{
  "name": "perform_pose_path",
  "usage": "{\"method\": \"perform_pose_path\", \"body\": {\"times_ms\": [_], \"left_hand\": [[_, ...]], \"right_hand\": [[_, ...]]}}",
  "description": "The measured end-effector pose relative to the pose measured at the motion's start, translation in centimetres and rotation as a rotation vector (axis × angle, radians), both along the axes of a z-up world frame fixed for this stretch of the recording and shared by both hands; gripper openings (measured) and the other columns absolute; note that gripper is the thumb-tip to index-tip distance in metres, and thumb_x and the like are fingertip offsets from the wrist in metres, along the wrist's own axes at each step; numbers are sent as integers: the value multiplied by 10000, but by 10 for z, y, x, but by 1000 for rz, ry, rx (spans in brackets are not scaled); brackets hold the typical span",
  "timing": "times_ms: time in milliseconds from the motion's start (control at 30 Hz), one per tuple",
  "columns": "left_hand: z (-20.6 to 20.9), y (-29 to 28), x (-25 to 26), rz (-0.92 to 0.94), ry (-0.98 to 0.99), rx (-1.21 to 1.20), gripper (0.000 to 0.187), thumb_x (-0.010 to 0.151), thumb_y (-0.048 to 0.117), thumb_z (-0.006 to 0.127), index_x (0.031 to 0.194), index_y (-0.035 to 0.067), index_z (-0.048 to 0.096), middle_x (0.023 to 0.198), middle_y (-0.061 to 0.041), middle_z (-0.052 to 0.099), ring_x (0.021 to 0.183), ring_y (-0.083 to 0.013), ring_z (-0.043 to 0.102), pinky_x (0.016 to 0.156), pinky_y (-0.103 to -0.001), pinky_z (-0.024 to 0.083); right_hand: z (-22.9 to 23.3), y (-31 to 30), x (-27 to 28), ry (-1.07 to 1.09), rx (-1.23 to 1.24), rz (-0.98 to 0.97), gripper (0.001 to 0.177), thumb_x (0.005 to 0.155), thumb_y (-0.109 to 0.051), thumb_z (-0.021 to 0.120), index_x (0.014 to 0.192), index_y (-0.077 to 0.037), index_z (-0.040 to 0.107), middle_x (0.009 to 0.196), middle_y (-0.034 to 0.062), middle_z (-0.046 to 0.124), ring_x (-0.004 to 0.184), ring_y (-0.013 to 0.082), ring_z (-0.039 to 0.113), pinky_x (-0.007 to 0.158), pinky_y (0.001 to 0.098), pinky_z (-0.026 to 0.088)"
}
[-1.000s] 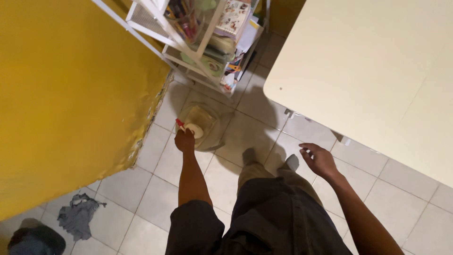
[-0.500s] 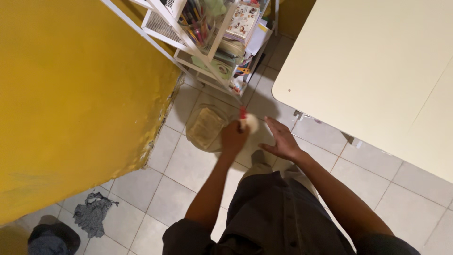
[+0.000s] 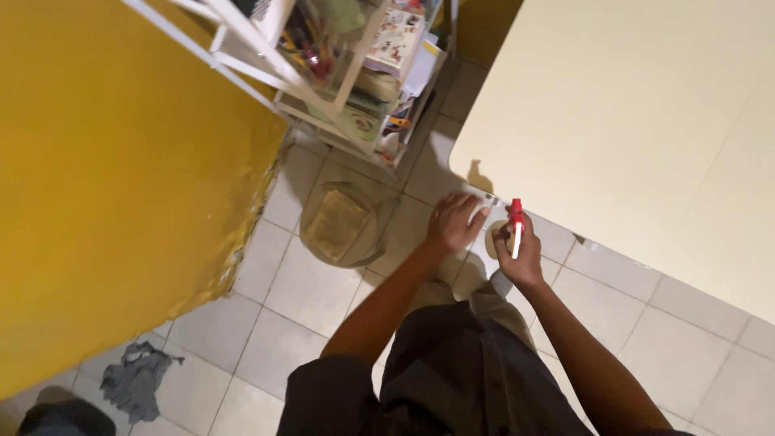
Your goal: The person sprays a white table with a cleaning solution from a spray bottle and wipes the surface with a cloth. They move the spray bottle to the side and continue wiping the table thoroughly.
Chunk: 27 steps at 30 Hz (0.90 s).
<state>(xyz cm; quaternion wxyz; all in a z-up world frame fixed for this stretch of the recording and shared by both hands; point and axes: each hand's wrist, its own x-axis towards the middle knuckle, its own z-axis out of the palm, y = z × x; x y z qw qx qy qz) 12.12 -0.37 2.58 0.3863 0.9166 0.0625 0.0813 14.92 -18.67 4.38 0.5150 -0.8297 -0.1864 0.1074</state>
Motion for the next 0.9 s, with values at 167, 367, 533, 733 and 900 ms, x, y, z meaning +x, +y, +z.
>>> {"method": "perform_pose_path", "body": {"times_ms": [167, 367, 533, 733, 900], "left_hand": [[-64, 26, 61, -215, -164, 363, 604, 911, 396, 605, 1383, 20, 608, 1526, -152, 537, 1472, -344, 379, 1203, -526, 248], [-131, 67, 17, -226, -199, 293, 343, 1017, 275, 637, 1251, 25, 668, 1347, -161, 638, 1346, -331, 543, 1183, -483, 410], [-234, 165, -98, 319, 236, 282, 598, 951, 391, 657, 1419, 62, 480, 1443, -176, 555, 1391, -354, 502, 1175, -513, 414], [-290, 251, -182, 727, 991, 223, 960, 872, 530, 681, 1621, 107, 253, 1558, -194, 456, 1444, -381, 452, 1165, -549, 418], [-298, 250, -180, 653, 1088, 172, 1146, 821, 615, 706, 1712, 145, 158, 1634, -213, 367, 1486, -405, 387, 1169, -569, 410]], "right_hand": [[-24, -29, -11, 116, -134, -68, 573, 906, -59, 704, 1448, -23, 523, 920, 119, 636, 840, 198, 637, 833, 328, 531], [-49, -39, -23, 105, -84, -59, 507, 949, -40, 699, 1415, 32, 514, 1050, 173, 649, 926, 195, 649, 867, 328, 544], [-66, -24, -29, 15, -119, 1, 401, 890, -26, 737, 1230, 25, 531, 1277, 203, 659, 880, 233, 715, 775, 344, 568], [-74, -9, -24, 37, -82, 44, 480, 924, -10, 687, 1370, 36, 516, 1015, 112, 658, 983, 231, 698, 849, 349, 582], [-47, 9, 2, 331, -90, -16, 506, 902, -60, 666, 1382, 30, 535, 999, 102, 664, 899, 183, 690, 800, 331, 583]]}}
